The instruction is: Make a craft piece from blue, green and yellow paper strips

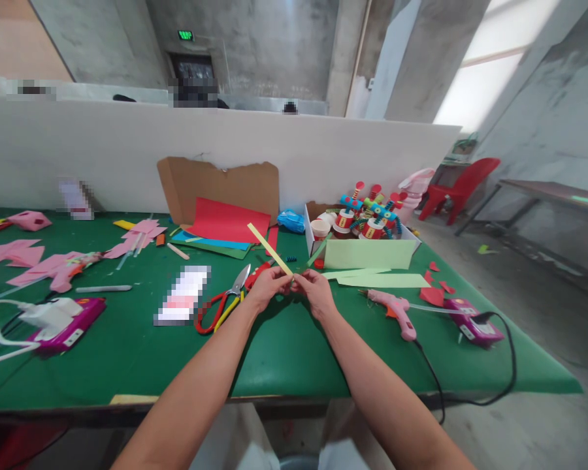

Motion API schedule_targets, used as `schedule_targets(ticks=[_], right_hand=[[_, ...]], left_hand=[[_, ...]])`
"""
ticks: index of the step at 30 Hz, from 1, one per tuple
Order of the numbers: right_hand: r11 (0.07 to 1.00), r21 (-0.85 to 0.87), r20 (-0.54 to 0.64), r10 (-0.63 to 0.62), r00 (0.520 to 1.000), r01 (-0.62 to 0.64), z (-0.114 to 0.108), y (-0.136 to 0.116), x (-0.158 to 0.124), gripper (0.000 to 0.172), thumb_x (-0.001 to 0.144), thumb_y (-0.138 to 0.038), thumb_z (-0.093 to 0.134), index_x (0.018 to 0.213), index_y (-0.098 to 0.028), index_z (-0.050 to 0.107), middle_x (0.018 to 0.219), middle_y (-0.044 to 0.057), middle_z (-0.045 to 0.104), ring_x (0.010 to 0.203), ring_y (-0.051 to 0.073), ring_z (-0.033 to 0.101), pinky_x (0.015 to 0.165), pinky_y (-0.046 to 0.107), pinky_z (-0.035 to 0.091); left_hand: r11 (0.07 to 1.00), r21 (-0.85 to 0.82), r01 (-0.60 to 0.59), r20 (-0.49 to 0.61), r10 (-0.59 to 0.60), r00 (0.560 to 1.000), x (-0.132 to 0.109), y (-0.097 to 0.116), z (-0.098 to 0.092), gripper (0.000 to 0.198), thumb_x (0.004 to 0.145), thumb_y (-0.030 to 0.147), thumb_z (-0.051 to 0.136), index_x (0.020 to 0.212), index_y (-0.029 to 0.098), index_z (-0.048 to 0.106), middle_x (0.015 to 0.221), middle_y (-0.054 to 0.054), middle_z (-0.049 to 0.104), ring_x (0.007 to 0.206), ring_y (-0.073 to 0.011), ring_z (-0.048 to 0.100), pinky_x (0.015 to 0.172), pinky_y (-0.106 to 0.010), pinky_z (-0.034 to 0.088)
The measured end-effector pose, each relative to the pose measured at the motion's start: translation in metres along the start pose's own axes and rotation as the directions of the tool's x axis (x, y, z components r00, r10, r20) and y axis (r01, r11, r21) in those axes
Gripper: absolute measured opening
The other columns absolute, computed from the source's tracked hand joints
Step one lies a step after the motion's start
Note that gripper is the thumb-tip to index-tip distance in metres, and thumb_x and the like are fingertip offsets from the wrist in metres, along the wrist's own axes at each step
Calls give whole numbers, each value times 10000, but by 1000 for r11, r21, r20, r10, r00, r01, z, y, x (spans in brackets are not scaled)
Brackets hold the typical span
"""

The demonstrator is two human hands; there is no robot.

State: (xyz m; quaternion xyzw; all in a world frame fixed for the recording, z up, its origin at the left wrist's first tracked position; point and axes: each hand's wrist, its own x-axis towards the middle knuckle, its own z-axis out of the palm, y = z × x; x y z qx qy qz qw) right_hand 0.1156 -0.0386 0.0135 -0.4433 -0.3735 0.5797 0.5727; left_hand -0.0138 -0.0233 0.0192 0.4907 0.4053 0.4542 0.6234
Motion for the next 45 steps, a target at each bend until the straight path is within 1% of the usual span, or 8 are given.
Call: schedule_targets(ticks=[3,8,15,22,30,34,41,45], right_hand=[[1000,27,0,-6,1000,6,1,-1,-1,280,537,-316,781,607,-180,546,523,-39,592,498,105,569,579,261,524],[984,146,97,90,991,-104,-3,-6,0,224,555,-249,756,647,-185,562,580,-26,631,520,106,594,568,241,522],[965,150,95,203,974,-216,-5,-4,3,216,599,-274,774,654,-177,589,541,-41,606,476,64,546,529,190,499],[970,168,169,150,974,-178,-5,-6,0,319,485,-302,853,682,-164,644,523,-37,609,471,65,537,501,182,488],[969,178,199,134,971,-171,-7,-2,4,339,470,-292,864,674,-160,627,541,-27,632,488,74,569,523,191,509],[969,186,213,118,970,-159,-9,-1,4,307,519,-294,846,697,-162,633,554,-20,636,509,83,583,546,207,522],[986,131,140,85,986,-104,-5,-1,3,312,502,-284,837,706,-162,634,555,-32,616,487,81,554,524,219,506],[994,100,65,42,997,-49,-2,-1,4,309,495,-308,824,680,-171,618,534,-44,592,470,84,530,511,232,494]], left_hand=[[1000,2,-7,-4,7,1000,1,-1,-1,373,547,399,781,727,123,606,624,8,582,518,-77,512,506,-211,401],[999,-35,-30,-21,30,999,-1,3,-1,345,541,370,773,731,126,620,634,4,591,544,-88,531,534,-220,418],[998,-19,-61,96,62,993,-6,7,-1,304,567,350,766,709,126,618,614,12,572,516,-81,502,536,-235,413],[996,20,-92,100,89,991,-4,7,-3,327,584,386,768,714,120,632,619,0,589,530,-90,509,527,-231,398],[993,41,-111,75,108,991,-3,7,-5,350,571,409,774,696,117,626,589,15,571,514,-84,493,521,-228,388],[991,58,-117,64,113,992,-2,6,-5,367,565,430,778,690,123,621,581,17,565,503,-81,485,510,-225,377],[991,52,-123,26,122,992,0,1,-4,388,549,449,785,651,129,591,545,18,554,490,-83,495,501,-223,384],[996,41,-78,25,77,997,0,-1,-4,380,564,440,780,660,131,580,568,9,574,489,-81,502,502,-225,398]])
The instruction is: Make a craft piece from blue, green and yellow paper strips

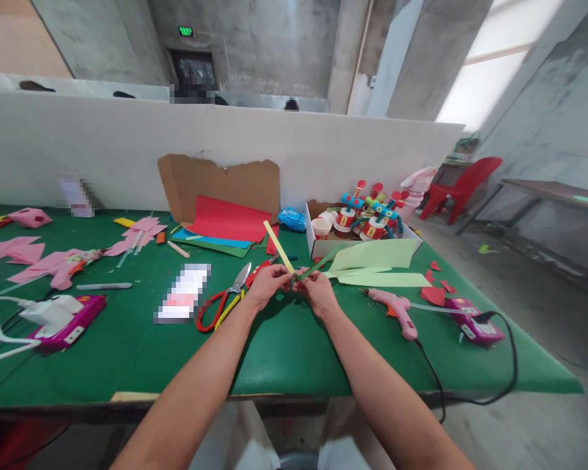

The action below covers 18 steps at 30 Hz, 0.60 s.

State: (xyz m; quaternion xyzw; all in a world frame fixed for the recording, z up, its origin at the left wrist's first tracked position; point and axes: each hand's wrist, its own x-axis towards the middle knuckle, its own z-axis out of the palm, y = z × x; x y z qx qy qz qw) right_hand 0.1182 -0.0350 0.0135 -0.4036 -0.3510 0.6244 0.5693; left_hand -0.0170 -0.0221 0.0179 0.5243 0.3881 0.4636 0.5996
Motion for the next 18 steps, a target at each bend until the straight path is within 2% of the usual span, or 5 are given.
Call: schedule_targets(ticks=[5,11,14,18], right_hand=[[987,-117,-74,-118,990,109,1,3,2,274,560,-382,759,650,-188,588,518,-47,580,471,99,526,525,250,479],[942,-264,-132,-247,960,206,0,3,2,234,607,-377,716,665,-178,607,569,-24,624,538,118,568,567,252,474],[960,-212,-125,-212,969,183,-1,3,2,225,602,-355,732,677,-176,618,575,-28,625,532,112,567,571,251,485],[998,-54,-58,-32,998,29,-1,3,2,272,573,-335,770,748,-168,645,548,-36,622,513,103,579,603,254,514]], left_hand=[[1000,3,27,67,-27,997,0,-2,2,372,584,384,779,756,144,553,623,16,585,506,-73,522,507,-211,417],[983,177,-48,86,33,996,-2,-6,10,399,602,402,764,761,176,475,590,67,515,479,-69,495,449,-187,384],[983,179,-44,31,39,999,-3,-5,11,333,709,454,657,738,176,477,575,51,524,478,-76,498,455,-194,381],[994,98,-50,-24,53,998,-2,-3,9,317,725,459,620,695,170,493,566,36,534,490,-79,500,480,-200,386]])
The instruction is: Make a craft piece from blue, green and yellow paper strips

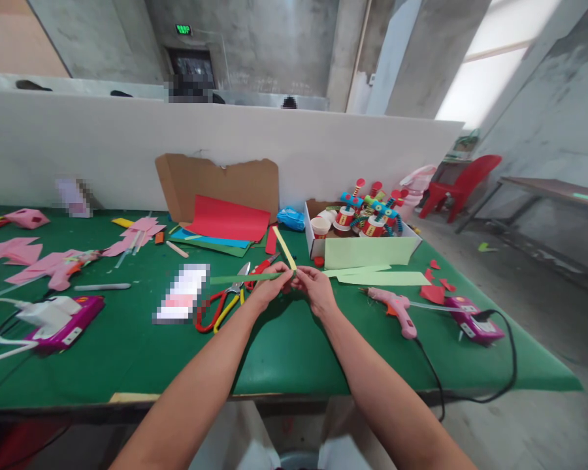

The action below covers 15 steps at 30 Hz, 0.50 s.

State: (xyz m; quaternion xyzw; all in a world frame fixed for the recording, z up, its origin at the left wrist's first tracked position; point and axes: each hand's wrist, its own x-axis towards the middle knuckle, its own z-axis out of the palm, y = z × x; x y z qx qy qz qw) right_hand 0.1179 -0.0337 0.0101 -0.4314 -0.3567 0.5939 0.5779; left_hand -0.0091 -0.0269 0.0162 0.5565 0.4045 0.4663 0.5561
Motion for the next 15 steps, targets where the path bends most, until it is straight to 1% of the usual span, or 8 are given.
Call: schedule_targets(ticks=[2,5,10,15], right_hand=[[997,35,42,63,997,-65,0,0,0,277,564,-325,782,745,-158,657,532,-40,613,498,92,578,606,243,521],[993,60,64,95,993,-99,0,0,-1,261,553,-316,794,694,-155,646,512,-43,605,483,87,578,595,233,531],[993,96,15,72,997,-73,2,0,-1,284,523,-289,806,704,-163,626,507,-55,604,474,85,576,560,225,536],[994,93,1,53,999,-53,1,1,0,267,547,-283,793,714,-166,620,503,-57,595,464,80,572,555,219,537]], left_hand=[[999,-32,15,-7,-15,1000,0,1,-2,317,703,453,635,681,165,505,567,34,534,500,-80,502,495,-203,395],[998,-55,28,-7,-29,1000,1,1,-3,319,678,447,650,659,162,509,548,38,521,497,-78,492,499,-205,393],[999,-37,21,-21,-22,1000,1,1,-3,322,669,441,654,629,164,495,530,37,520,484,-78,479,492,-209,382],[1000,-12,9,-31,-9,999,1,2,-3,308,672,432,651,629,165,503,533,36,525,488,-80,483,496,-210,384]])
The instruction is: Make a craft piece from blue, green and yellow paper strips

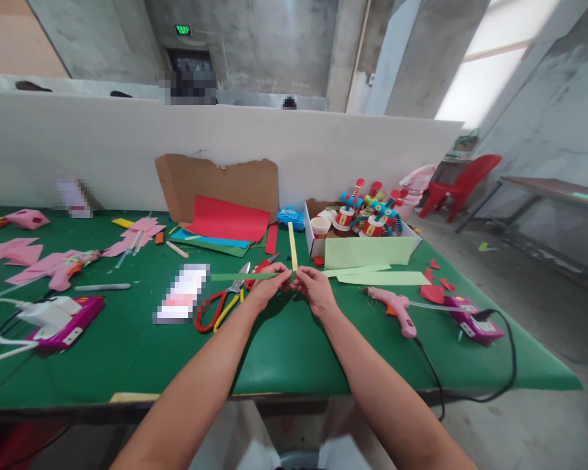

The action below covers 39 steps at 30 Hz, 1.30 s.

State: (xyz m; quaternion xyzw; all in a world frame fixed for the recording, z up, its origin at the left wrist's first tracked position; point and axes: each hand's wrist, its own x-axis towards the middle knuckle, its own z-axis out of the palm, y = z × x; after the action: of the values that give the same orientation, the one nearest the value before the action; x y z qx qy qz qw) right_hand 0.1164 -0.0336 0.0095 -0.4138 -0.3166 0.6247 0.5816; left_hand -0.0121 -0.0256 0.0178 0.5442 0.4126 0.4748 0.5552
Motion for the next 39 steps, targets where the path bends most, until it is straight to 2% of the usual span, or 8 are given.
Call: schedule_targets(ticks=[7,12,16,22,27,33,39], right_hand=[[1000,-18,4,-2,1000,2,-1,-2,0,269,554,-287,798,705,-163,613,511,-50,591,474,85,578,550,232,546],[999,-30,15,-36,999,37,2,-4,-4,316,535,-295,809,720,-173,584,533,-40,620,490,99,594,544,236,546],[997,-69,73,-40,997,45,2,-6,-7,356,523,-289,818,760,-176,577,562,-30,643,519,106,614,571,236,548],[997,-68,52,36,998,-32,-2,-11,-4,289,583,-349,793,715,-171,607,590,-29,626,486,82,584,513,217,533],[986,-166,71,-12,997,24,-4,-10,-4,267,556,-324,805,658,-151,628,534,-25,606,500,81,577,547,210,532],[979,-198,104,-22,994,42,-5,-12,-5,267,536,-317,806,630,-150,619,529,-22,611,503,88,581,554,221,534],[982,-189,78,-5,997,20,-6,-11,-5,269,535,-311,805,606,-156,597,493,-30,592,471,88,569,528,226,533]], left_hand=[[1000,4,0,-34,0,999,0,2,0,329,669,463,662,658,167,517,523,38,525,471,-84,475,483,-216,376],[998,-51,44,41,-42,998,2,0,0,371,610,467,721,684,150,543,549,40,525,484,-81,475,485,-213,379],[997,-63,50,-24,-52,998,3,-2,-1,367,577,449,737,680,152,546,566,39,543,508,-83,492,508,-214,400],[998,64,-17,-34,19,999,1,0,-3,286,663,432,668,651,174,545,501,45,519,484,-93,485,505,-221,396],[985,160,-65,9,64,998,0,3,-4,271,694,431,642,630,182,555,482,36,521,495,-106,490,510,-226,397],[990,135,-39,34,34,999,0,4,-5,293,681,441,650,614,176,546,487,31,531,495,-106,492,521,-230,395],[996,83,-16,34,13,999,1,2,-6,327,629,445,690,589,170,518,481,30,521,476,-98,467,509,-232,371]])
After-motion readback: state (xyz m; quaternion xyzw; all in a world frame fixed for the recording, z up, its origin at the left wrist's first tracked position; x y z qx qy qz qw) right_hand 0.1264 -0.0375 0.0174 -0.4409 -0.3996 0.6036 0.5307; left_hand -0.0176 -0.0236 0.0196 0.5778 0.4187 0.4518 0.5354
